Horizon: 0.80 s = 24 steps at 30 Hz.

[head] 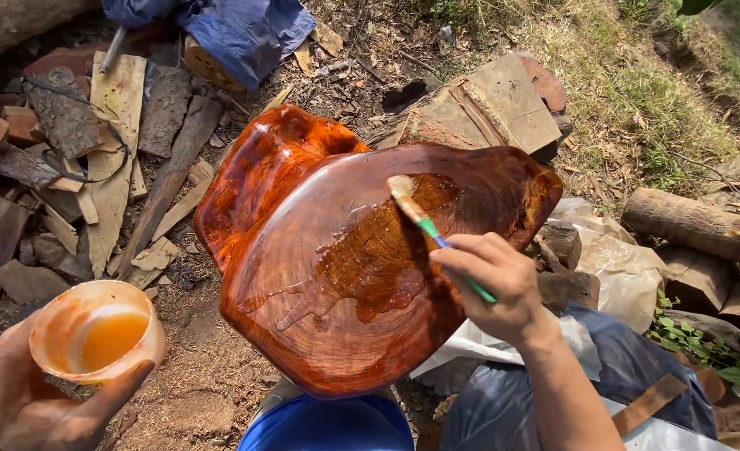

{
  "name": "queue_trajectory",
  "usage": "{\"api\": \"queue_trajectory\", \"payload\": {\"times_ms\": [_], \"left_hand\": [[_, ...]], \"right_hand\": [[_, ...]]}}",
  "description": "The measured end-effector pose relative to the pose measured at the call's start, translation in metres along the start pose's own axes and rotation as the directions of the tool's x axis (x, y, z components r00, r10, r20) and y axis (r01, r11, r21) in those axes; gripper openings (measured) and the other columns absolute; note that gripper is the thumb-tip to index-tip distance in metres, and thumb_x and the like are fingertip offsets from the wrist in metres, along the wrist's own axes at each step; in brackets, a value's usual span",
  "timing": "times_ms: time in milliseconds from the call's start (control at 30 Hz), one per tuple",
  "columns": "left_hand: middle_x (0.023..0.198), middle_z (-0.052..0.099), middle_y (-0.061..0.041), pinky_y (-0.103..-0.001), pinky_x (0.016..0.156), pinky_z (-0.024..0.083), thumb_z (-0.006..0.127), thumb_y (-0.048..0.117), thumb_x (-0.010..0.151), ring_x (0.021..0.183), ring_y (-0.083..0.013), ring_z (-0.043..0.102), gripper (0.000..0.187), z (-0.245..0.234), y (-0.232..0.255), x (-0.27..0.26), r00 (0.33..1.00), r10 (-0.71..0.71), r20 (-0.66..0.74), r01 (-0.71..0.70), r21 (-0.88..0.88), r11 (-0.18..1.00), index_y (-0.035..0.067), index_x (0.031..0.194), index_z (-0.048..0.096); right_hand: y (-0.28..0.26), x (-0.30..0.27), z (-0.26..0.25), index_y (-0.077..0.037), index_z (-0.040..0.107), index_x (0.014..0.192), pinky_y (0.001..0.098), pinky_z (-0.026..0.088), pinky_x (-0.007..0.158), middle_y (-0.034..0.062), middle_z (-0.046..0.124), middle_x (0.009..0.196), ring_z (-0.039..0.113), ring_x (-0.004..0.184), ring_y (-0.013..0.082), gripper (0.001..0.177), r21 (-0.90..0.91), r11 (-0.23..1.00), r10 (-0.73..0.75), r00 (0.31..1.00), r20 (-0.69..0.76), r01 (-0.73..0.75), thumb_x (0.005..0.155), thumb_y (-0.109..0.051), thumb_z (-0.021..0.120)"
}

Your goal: Applying a liquid finish to a large carved wooden piece using a paintbrush

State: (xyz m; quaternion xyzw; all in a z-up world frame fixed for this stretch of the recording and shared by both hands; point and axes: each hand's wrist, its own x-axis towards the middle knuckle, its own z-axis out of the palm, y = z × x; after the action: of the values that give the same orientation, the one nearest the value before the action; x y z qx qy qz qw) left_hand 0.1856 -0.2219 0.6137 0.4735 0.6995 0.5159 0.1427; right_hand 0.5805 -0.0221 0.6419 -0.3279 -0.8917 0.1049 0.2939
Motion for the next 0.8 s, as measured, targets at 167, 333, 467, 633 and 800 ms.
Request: {"api": "queue_trajectory", "payload": {"times_ms": [167, 333, 467, 633, 800], "left_hand": [[0.134, 0.061, -0.032, -0.039, 0.105, 0.050, 0.085, 0.000, 0.070, 0.123, -0.0374, 0.062, 0.083, 0.013, 0.000, -0.009, 0.993, -0.043, -0.110, 0.047, 0.034, 0.998, -0.020, 0.144, 0.054], [0.130, 0.060, -0.039, -0.045, 0.107, 0.052, 0.082, -0.003, 0.063, 0.118, -0.0432, 0.064, 0.088, 0.010, -0.022, -0.013, 0.998, 0.024, -0.054, -0.023, 0.010, 1.000, -0.025, 0.140, 0.046], [0.114, 0.070, -0.026, -0.039, 0.098, 0.055, 0.078, -0.010, 0.062, 0.103, -0.0321, 0.069, 0.066, 0.000, 0.026, 0.026, 0.932, -0.351, 0.090, 0.351, 0.016, 0.936, -0.018, 0.125, 0.060], [0.123, 0.064, -0.031, -0.041, 0.101, 0.052, 0.082, -0.005, 0.066, 0.111, -0.0348, 0.064, 0.081, -0.003, -0.023, 0.030, 0.965, -0.264, -0.001, 0.263, 0.044, 0.964, -0.022, 0.140, 0.053], [0.137, 0.059, -0.038, -0.043, 0.111, 0.052, 0.081, -0.003, 0.078, 0.124, -0.0418, 0.063, 0.076, 0.008, -0.058, 0.058, 0.997, 0.052, -0.049, -0.057, -0.105, 0.993, -0.022, 0.144, 0.048]], "right_hand": [[-0.060, 0.028, -0.009, -0.002, 0.065, 0.109, 0.0371, 0.037, 0.052, 0.0225, 0.070, 0.109, 0.046, 0.059, 0.0248, 0.029, 0.335, 0.857, -0.474, 0.854, 0.215, 0.392, 0.106, -0.014, 0.039], [0.014, 0.023, -0.008, -0.004, 0.071, 0.109, 0.0382, 0.051, 0.066, 0.0212, 0.073, 0.107, 0.066, 0.075, 0.0300, 0.020, 0.281, 0.918, -0.326, 0.936, 0.135, 0.280, 0.100, -0.009, 0.055], [0.060, -0.005, -0.033, 0.000, 0.074, 0.103, 0.0384, 0.053, 0.079, 0.0191, 0.075, 0.103, 0.071, 0.087, 0.0289, 0.017, -0.032, 0.999, -0.032, 0.999, 0.009, 0.032, 0.089, 0.008, 0.071], [0.055, -0.021, -0.031, -0.007, 0.077, 0.109, 0.0396, 0.054, 0.087, 0.0150, 0.074, 0.109, 0.069, 0.092, 0.0298, 0.021, -0.299, 0.950, 0.096, 0.995, 0.000, -0.092, 0.091, 0.002, 0.072], [-0.019, 0.031, 0.007, -0.008, 0.073, 0.112, 0.0399, 0.054, 0.075, 0.0198, 0.071, 0.114, 0.067, 0.086, 0.0327, 0.024, -0.167, 0.984, -0.041, 0.993, 0.113, 0.059, 0.090, -0.002, 0.064]]}}
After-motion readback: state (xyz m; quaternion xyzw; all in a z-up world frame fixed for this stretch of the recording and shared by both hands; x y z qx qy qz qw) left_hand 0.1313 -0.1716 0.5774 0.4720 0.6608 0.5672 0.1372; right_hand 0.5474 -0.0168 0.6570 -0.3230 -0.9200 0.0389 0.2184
